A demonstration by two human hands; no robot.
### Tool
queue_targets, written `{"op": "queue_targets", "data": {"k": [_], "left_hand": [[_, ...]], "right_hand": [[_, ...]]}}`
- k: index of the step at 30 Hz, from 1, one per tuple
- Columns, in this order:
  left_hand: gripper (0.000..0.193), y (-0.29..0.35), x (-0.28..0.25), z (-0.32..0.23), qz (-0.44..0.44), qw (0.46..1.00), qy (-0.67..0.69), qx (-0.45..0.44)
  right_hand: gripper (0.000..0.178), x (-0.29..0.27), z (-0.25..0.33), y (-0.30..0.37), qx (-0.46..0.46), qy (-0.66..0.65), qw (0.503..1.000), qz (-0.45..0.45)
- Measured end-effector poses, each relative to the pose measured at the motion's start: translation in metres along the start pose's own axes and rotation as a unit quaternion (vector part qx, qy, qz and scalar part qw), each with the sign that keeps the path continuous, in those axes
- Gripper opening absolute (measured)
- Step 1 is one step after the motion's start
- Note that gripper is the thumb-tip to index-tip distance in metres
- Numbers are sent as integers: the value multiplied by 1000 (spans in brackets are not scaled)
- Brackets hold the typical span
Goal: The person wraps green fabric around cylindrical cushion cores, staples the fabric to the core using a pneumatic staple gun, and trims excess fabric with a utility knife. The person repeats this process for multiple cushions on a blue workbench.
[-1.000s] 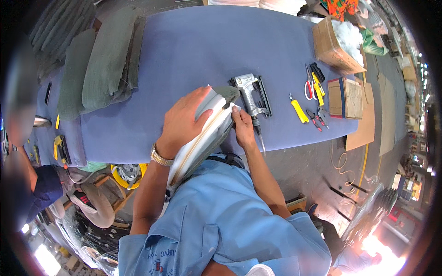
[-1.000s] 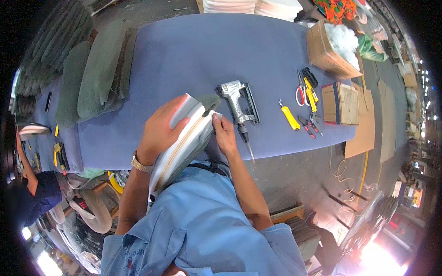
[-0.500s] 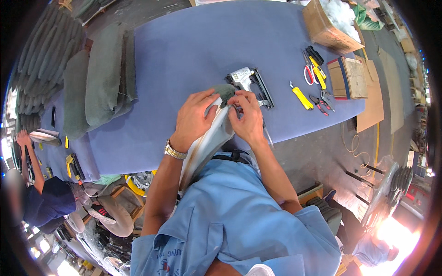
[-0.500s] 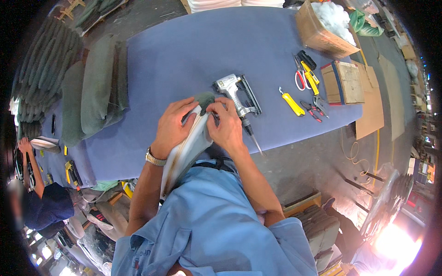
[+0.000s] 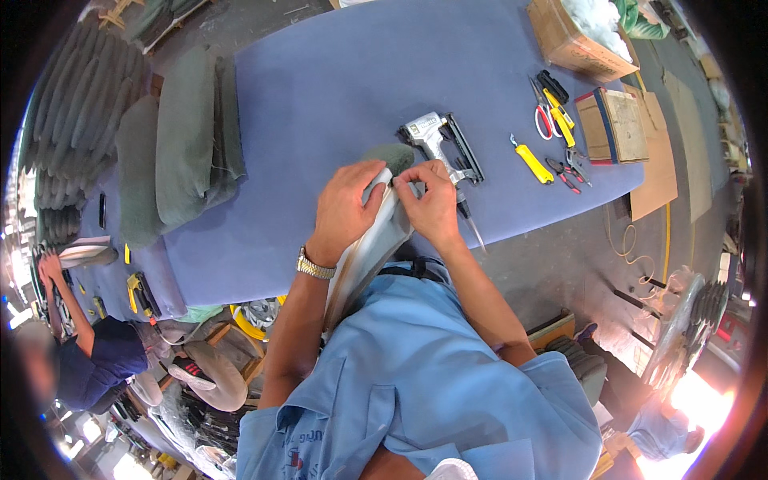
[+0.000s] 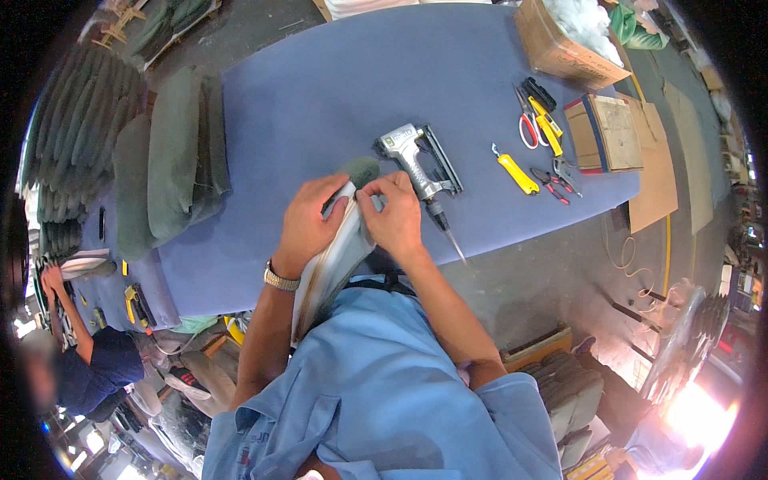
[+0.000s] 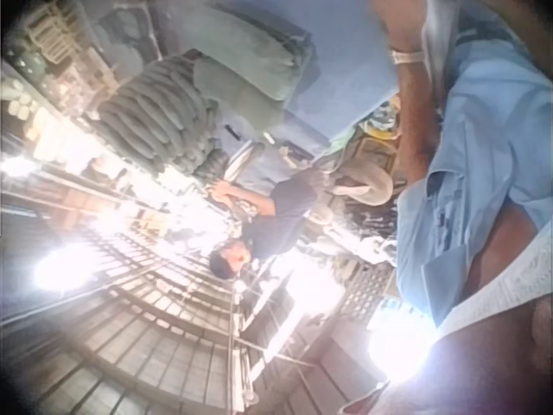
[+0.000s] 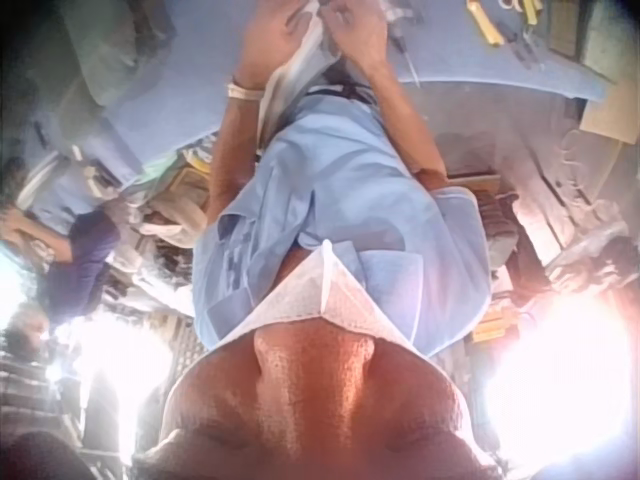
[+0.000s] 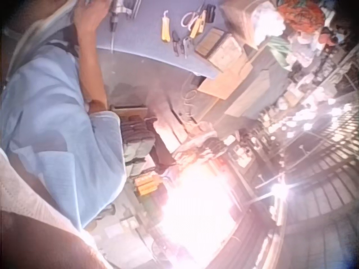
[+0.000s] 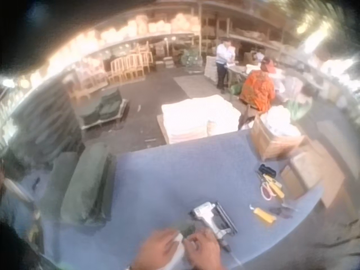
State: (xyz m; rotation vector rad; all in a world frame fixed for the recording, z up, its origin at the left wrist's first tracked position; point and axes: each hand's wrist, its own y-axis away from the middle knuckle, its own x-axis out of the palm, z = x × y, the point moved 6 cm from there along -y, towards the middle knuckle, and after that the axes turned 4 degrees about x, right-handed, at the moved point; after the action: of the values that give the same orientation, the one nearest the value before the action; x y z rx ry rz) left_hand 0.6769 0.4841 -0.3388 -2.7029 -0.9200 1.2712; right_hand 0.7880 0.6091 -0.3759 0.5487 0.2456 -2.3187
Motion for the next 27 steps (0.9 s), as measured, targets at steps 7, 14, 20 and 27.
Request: {"op": "queue_targets", "data": {"k": [7, 14, 20, 27], "left_hand": [[34, -10, 2, -14, 4, 999, -28, 20], [18, -15, 22, -5, -30, 999, -14, 36], [6, -12, 34, 22, -47, 975, 196, -89], [8, -17, 33, 25, -27, 977, 190, -94]], "right_hand": [[11, 23, -33, 3, 278, -451, 844, 88], [13, 13, -43, 7, 198, -360, 908, 84], [20, 29, -71, 16, 276, -504, 808, 133], [17, 12, -74, 1, 174, -348, 908, 158]]}}
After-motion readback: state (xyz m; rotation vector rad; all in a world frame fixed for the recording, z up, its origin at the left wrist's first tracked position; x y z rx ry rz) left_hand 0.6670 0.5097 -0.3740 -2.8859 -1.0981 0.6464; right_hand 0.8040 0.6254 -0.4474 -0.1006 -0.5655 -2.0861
